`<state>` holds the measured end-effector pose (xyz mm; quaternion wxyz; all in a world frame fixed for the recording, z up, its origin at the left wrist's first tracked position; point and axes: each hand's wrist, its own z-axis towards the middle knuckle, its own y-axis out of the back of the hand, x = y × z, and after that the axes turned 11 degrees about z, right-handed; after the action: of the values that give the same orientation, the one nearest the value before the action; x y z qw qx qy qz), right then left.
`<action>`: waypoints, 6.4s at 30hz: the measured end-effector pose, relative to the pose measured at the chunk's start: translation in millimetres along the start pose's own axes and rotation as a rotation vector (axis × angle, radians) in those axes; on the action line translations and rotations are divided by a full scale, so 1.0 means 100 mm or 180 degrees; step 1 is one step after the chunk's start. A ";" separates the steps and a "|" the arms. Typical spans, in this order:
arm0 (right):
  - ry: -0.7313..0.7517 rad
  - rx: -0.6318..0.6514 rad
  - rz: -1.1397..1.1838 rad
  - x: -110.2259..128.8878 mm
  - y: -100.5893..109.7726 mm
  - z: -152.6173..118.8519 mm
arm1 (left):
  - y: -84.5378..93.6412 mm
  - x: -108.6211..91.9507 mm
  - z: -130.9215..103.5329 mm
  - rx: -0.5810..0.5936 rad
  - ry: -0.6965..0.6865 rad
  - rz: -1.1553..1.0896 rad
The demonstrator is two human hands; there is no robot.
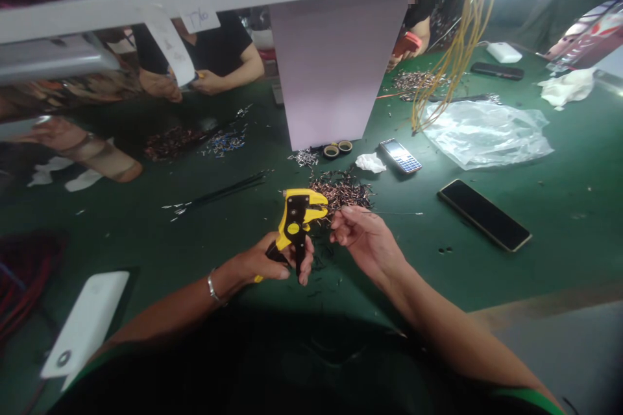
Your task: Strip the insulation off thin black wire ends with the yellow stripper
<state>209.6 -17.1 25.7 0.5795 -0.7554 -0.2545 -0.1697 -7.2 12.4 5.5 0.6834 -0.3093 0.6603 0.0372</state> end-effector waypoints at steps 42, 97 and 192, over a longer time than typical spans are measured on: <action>0.0006 -0.0248 0.0031 0.12 0.13 0.16 | -0.17 0.00 -0.10 -0.0674 0.0288 0.0347; 0.0763 -0.0068 -0.1186 0.04 0.12 0.09 | 0.13 -0.20 -0.02 -0.1007 -0.0567 -0.0061; 0.0732 0.0066 -0.0263 0.09 -0.03 -0.02 | -0.11 -0.11 0.03 -0.0005 -0.0027 -0.0275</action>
<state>214.7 -17.0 33.9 0.6051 -0.7138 -0.2190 -0.2763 -0.9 9.2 19.8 0.6869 -0.3379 0.6434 0.0095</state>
